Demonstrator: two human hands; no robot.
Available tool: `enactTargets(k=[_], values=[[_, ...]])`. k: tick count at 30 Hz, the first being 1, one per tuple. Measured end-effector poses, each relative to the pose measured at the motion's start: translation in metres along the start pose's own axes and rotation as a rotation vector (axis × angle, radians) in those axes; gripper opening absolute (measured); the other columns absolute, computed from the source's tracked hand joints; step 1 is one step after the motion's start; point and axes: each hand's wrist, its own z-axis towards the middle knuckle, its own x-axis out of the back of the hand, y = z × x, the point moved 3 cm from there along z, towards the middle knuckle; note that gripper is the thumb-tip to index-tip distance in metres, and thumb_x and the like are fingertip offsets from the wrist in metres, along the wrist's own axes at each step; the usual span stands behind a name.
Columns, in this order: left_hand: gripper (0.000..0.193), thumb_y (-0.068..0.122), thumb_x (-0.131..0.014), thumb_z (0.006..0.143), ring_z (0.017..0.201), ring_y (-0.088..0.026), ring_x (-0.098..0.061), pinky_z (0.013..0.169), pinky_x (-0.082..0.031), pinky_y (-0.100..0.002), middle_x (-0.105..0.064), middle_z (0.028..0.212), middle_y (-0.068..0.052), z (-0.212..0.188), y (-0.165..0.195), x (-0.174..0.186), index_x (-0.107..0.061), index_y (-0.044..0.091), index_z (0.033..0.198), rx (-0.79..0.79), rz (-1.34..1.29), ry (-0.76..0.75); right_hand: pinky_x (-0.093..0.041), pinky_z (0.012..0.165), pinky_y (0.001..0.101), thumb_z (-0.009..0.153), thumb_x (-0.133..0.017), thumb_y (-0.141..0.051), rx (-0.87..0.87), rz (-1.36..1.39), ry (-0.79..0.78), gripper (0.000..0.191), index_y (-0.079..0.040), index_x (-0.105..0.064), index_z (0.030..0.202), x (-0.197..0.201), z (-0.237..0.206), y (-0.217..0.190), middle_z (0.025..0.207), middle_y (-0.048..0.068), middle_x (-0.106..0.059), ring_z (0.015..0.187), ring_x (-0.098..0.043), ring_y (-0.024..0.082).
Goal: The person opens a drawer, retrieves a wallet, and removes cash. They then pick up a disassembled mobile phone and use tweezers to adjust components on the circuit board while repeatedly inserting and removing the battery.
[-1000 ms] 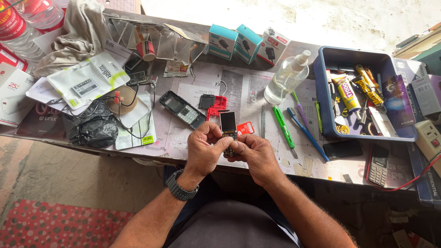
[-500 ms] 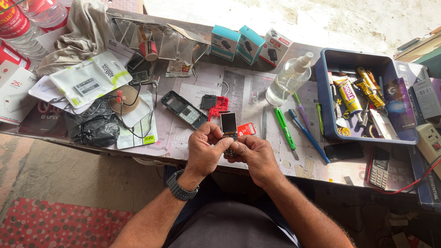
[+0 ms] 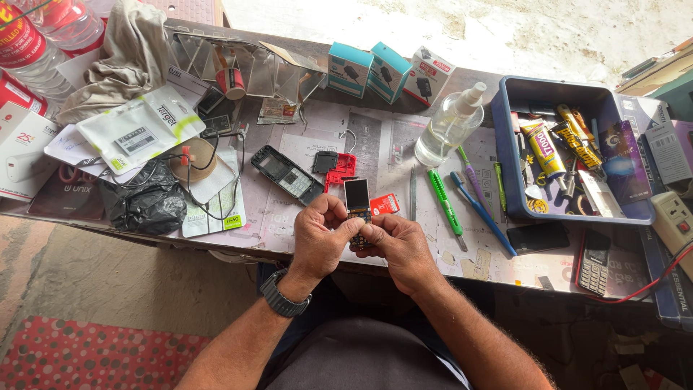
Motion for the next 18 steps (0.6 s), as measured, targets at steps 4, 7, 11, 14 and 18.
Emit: enactTargets(k=[4, 7, 11, 14, 18], values=[[0.022, 0.005, -0.080, 0.086, 0.064, -0.004, -0.062, 0.055, -0.056, -0.020, -0.065, 0.071, 0.000, 0.002, 0.002, -0.001, -0.058, 0.010, 0.086, 0.031, -0.002, -0.004, -0.064, 0.075, 0.0355, 0.093, -0.071, -0.023, -0.012, 0.034, 0.012, 0.030, 0.005, -0.070, 0.104, 0.000, 0.002, 0.001, 0.092, 0.013, -0.075, 0.081, -0.073, 0.018], [0.021, 0.008, -0.079, 0.086, 0.063, -0.003, -0.062, 0.054, -0.054, -0.020, -0.064, 0.070, 0.002, 0.002, 0.005, -0.001, -0.058, 0.009, 0.085, 0.053, 0.024, -0.003, -0.063, 0.073, 0.0360, 0.093, -0.071, -0.021, -0.031, 0.061, 0.018, 0.028, 0.006, -0.070, 0.103, 0.002, 0.003, 0.003, 0.091, 0.014, -0.075, 0.079, -0.073, 0.020], [0.022, 0.010, -0.080, 0.090, 0.065, -0.004, -0.054, 0.056, -0.047, -0.021, -0.059, 0.072, 0.003, 0.001, 0.003, -0.003, -0.059, 0.005, 0.086, 0.062, 0.021, -0.013, -0.062, 0.073, 0.0334, 0.097, -0.069, -0.019, 0.014, 0.087, 0.009, 0.027, 0.006, -0.071, 0.107, 0.007, 0.004, 0.007, 0.092, 0.012, -0.075, 0.080, -0.072, 0.020], [0.020, 0.011, -0.077, 0.096, 0.066, -0.003, -0.051, 0.058, -0.044, -0.021, -0.060, 0.074, 0.002, -0.005, -0.003, -0.001, -0.060, 0.005, 0.089, 0.135, -0.076, -0.061, -0.062, 0.074, 0.0333, 0.099, -0.068, -0.018, 0.018, 0.109, 0.004, 0.027, 0.006, -0.072, 0.108, 0.016, 0.004, 0.008, 0.092, 0.012, -0.075, 0.081, -0.072, 0.019], [0.011, 0.008, -0.073, 0.099, 0.073, -0.003, -0.059, 0.065, -0.051, -0.020, -0.072, 0.091, -0.003, -0.011, 0.003, 0.003, -0.064, 0.004, 0.095, 0.124, -0.122, -0.072, -0.064, 0.071, 0.0337, 0.099, -0.068, -0.017, 0.008, 0.124, 0.043, 0.025, 0.007, -0.069, 0.107, 0.025, 0.001, 0.002, 0.091, 0.013, -0.075, 0.078, -0.075, 0.020]])
